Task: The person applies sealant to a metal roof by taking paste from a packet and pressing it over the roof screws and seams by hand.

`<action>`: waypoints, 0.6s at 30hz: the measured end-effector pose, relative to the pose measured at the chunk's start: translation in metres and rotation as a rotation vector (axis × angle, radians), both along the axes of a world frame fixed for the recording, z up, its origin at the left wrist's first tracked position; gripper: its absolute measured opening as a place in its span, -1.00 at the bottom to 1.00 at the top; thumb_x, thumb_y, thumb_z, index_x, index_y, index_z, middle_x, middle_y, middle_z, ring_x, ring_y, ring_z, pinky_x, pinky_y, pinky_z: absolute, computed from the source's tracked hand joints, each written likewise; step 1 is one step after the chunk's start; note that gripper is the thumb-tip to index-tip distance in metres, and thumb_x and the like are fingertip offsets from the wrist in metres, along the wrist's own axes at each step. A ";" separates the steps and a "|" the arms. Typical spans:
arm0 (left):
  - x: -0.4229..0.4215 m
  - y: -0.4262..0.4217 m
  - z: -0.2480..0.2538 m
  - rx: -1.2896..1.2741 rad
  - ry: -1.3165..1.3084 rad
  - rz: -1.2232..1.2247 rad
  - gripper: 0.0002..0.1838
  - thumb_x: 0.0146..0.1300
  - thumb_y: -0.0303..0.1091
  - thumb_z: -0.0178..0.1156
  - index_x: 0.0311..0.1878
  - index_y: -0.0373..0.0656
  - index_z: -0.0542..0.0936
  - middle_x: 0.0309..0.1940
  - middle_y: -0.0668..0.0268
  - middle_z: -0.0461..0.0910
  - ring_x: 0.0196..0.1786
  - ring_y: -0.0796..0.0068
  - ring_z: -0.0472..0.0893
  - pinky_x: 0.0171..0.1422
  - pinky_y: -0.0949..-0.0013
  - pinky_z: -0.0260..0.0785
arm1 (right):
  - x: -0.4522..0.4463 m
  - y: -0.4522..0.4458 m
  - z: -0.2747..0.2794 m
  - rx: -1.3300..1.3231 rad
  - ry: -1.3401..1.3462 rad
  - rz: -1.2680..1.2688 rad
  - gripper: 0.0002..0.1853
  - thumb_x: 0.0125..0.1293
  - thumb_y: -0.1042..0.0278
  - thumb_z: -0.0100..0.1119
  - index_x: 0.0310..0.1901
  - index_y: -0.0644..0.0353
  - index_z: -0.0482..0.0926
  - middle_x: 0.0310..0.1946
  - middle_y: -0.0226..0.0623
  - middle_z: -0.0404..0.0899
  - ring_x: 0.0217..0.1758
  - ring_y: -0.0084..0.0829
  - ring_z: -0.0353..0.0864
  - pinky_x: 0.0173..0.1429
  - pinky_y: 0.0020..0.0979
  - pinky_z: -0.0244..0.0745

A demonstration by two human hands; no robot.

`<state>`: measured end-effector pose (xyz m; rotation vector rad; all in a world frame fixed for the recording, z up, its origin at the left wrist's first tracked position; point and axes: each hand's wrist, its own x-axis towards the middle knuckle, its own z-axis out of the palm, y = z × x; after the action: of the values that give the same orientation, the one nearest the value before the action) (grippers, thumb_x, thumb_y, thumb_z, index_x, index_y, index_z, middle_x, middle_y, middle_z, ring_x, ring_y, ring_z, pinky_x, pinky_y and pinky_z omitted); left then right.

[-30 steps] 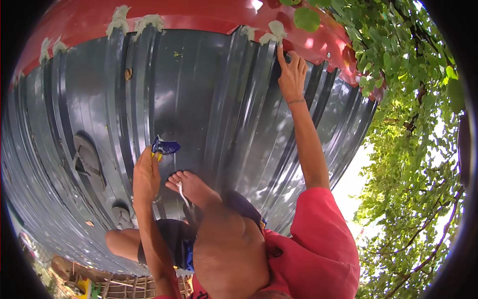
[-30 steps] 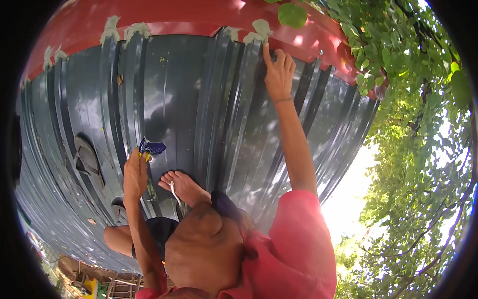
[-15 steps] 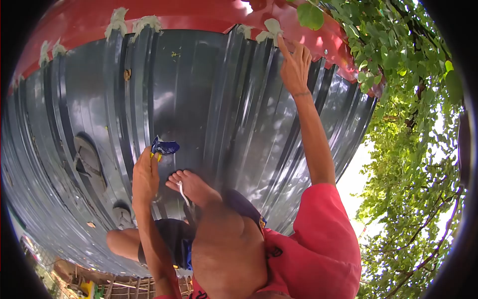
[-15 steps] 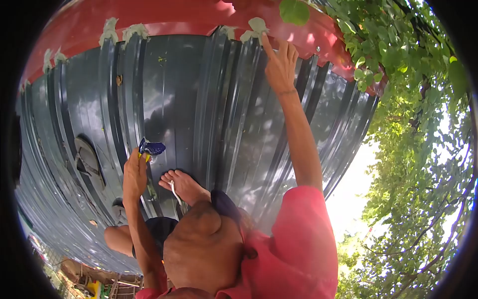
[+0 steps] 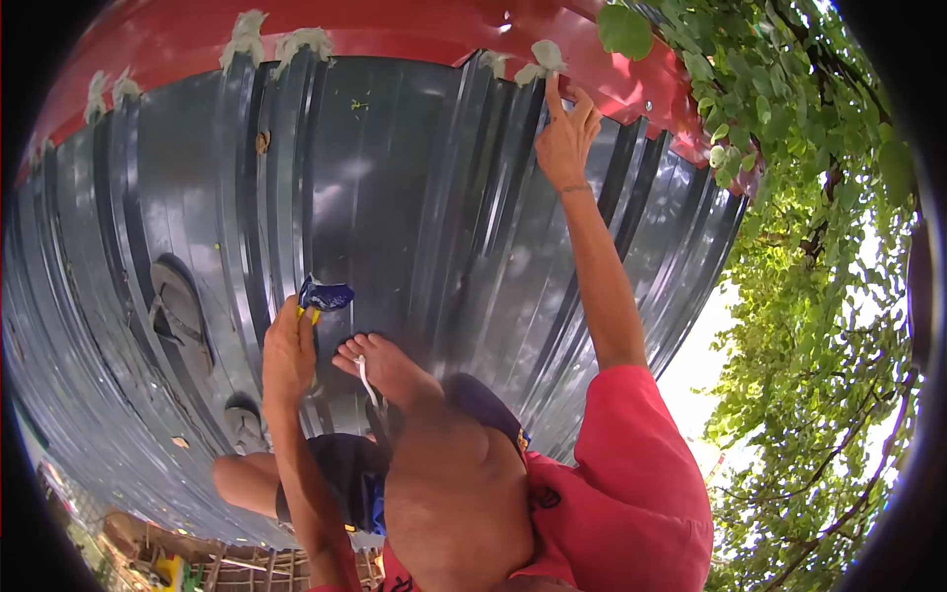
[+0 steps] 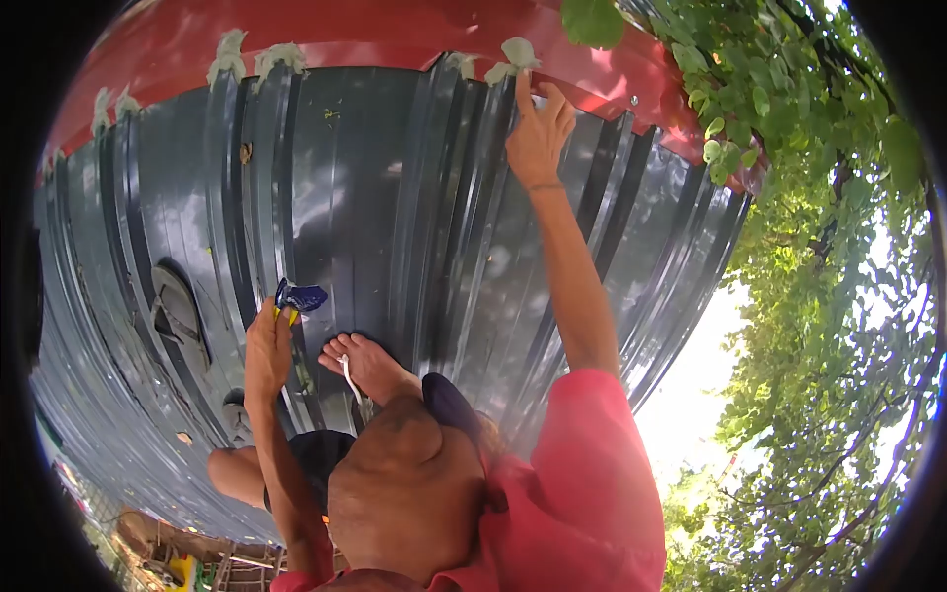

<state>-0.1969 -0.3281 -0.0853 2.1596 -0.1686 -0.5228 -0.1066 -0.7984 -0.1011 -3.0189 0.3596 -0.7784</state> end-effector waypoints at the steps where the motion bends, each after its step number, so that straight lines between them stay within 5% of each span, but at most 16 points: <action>1: 0.000 0.000 0.000 -0.005 0.000 0.004 -0.86 0.59 -0.41 0.04 -0.06 -0.31 0.48 -0.34 -0.09 0.61 -0.28 -0.20 0.60 -0.17 0.01 0.40 | 0.003 0.000 -0.001 -0.003 -0.010 0.010 -0.09 0.11 0.74 0.11 0.54 -0.20 0.39 0.32 -0.12 0.33 0.37 0.05 0.28 0.45 0.06 0.18; 18: -0.006 0.003 -0.005 -0.006 0.021 0.005 -0.83 0.59 -0.38 0.05 -0.01 -0.30 0.52 -0.31 -0.06 0.65 -0.25 -0.15 0.65 -0.14 0.05 0.45 | 0.004 0.018 0.000 0.080 0.044 -0.072 -0.10 0.11 0.74 0.16 0.53 -0.16 0.38 0.35 -0.06 0.29 0.38 0.11 0.25 0.47 0.08 0.14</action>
<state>-0.2029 -0.3255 -0.0906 2.1473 -0.1525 -0.5415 -0.1025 -0.7800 -0.1007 -2.9675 0.4910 -0.6848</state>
